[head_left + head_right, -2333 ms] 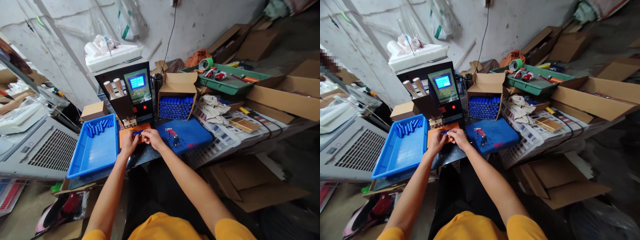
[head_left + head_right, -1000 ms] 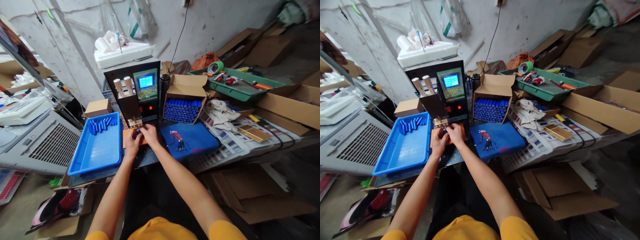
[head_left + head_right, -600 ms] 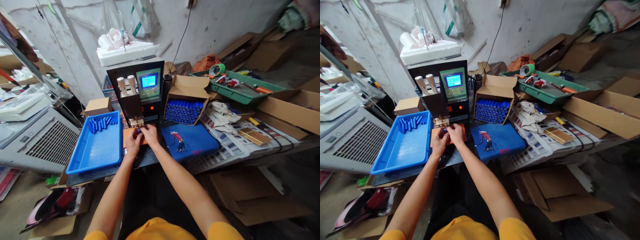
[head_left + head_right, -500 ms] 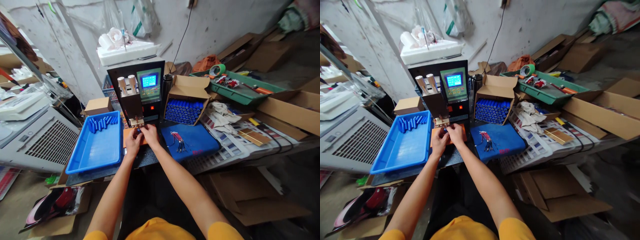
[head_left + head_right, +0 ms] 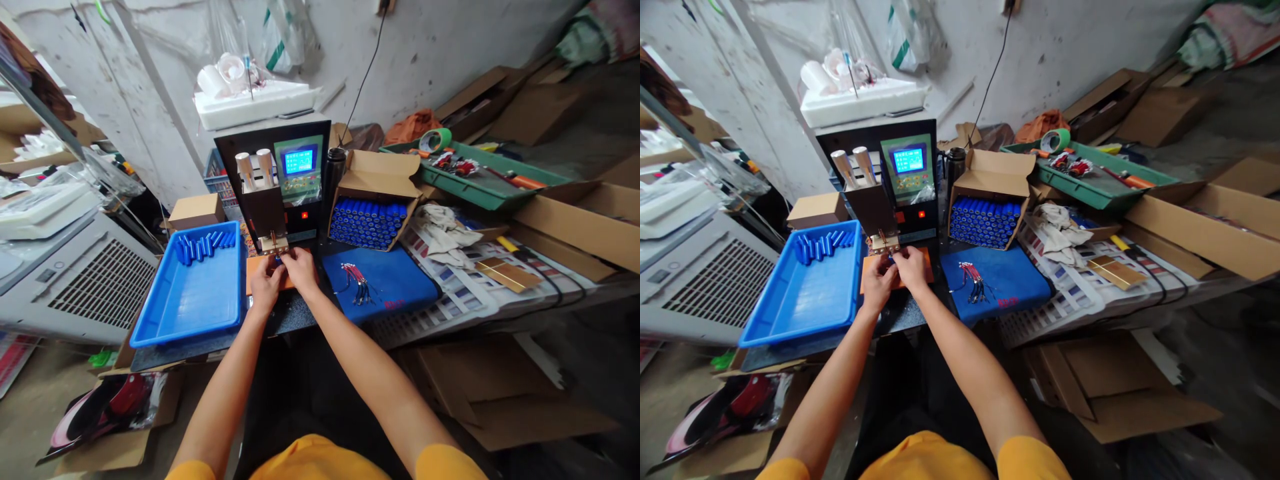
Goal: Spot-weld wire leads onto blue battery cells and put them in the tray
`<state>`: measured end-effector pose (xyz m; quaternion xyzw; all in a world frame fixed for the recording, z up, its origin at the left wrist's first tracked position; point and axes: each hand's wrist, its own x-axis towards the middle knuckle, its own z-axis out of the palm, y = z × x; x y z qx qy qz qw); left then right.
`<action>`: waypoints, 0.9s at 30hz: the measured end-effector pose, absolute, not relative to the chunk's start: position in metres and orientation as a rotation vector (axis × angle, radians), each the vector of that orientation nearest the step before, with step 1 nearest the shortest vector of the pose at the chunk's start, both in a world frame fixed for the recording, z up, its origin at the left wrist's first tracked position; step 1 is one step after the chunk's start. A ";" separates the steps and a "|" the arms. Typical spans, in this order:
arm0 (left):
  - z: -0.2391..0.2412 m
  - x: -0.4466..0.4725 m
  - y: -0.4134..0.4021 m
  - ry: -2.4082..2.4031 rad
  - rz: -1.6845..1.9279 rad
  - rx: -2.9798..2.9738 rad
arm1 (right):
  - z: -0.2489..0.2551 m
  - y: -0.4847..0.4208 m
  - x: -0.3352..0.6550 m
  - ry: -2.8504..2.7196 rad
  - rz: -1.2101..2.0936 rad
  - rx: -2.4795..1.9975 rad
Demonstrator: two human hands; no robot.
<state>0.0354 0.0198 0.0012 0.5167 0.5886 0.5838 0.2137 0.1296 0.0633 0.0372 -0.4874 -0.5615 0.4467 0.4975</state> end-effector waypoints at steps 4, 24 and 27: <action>0.001 0.035 0.019 1.652 1.600 1.426 | 0.038 0.062 0.130 -1.375 1.084 -1.174; -0.001 0.035 0.020 1.659 1.602 1.434 | 0.035 0.061 0.134 -1.414 1.087 -1.181; 0.001 0.035 0.019 1.662 1.579 1.458 | 0.031 0.061 0.138 -1.406 1.173 -1.158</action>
